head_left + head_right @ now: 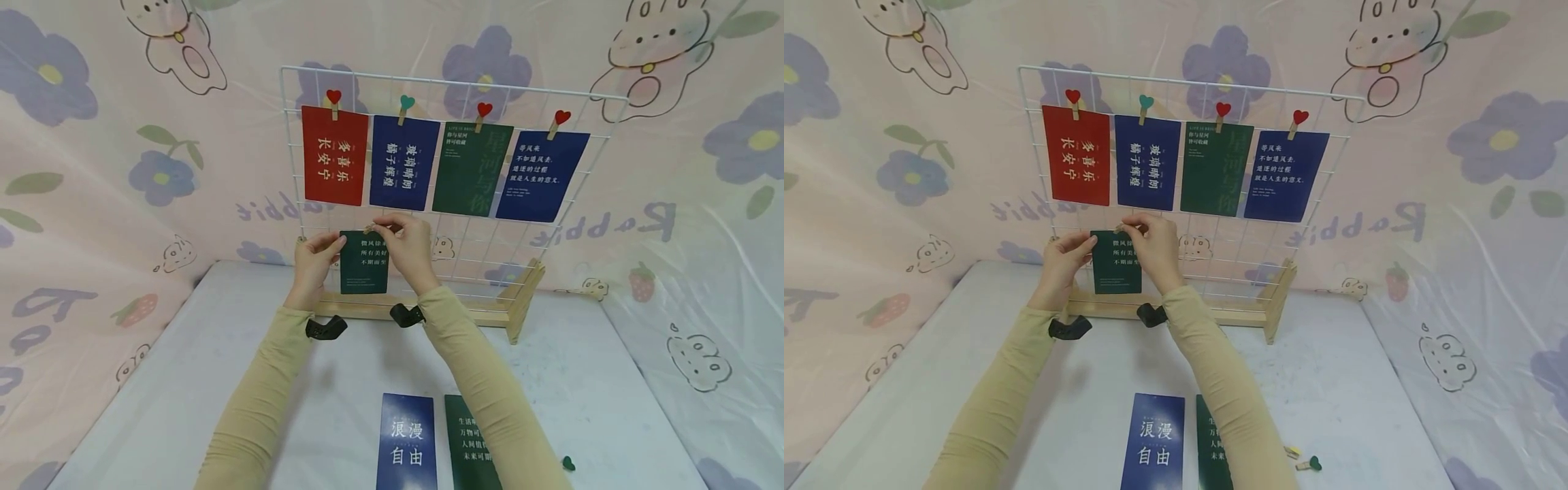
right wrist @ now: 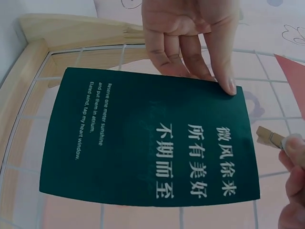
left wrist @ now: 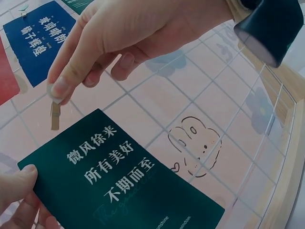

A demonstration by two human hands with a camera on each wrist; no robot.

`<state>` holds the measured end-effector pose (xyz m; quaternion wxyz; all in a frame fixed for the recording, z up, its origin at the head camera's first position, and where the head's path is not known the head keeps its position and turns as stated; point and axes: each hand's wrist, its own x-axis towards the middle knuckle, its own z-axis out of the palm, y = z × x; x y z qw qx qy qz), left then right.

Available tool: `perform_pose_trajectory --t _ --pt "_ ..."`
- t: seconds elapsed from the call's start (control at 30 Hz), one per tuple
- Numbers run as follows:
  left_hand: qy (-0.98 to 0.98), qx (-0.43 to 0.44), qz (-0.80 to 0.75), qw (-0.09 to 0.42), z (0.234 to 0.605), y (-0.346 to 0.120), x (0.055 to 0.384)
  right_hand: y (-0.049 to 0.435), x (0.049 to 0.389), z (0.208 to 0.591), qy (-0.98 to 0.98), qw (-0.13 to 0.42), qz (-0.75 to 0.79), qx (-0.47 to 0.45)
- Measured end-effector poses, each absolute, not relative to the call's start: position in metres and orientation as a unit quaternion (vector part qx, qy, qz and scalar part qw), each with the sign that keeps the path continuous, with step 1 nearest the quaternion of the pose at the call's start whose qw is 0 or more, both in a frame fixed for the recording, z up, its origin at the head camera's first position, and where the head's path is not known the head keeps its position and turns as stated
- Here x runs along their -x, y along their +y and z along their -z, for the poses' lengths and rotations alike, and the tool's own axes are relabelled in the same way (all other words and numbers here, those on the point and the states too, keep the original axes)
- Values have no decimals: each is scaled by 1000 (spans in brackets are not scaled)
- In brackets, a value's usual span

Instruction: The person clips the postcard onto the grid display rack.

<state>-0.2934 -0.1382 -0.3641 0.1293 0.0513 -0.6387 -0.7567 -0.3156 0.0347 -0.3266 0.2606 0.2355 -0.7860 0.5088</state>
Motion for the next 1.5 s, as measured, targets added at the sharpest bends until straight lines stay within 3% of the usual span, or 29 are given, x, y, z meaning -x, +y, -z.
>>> perform_pose_trajectory --t 0.57,1.17,1.5 --pt "-615 -50 762 197 369 -125 292 31 321 330 -825 246 -463 -211" --pt "-606 -53 766 205 370 -122 289 24 316 329 -848 249 -426 -194" --pt "-603 -48 760 237 373 -125 291 29 316 334 -829 244 -455 -213"
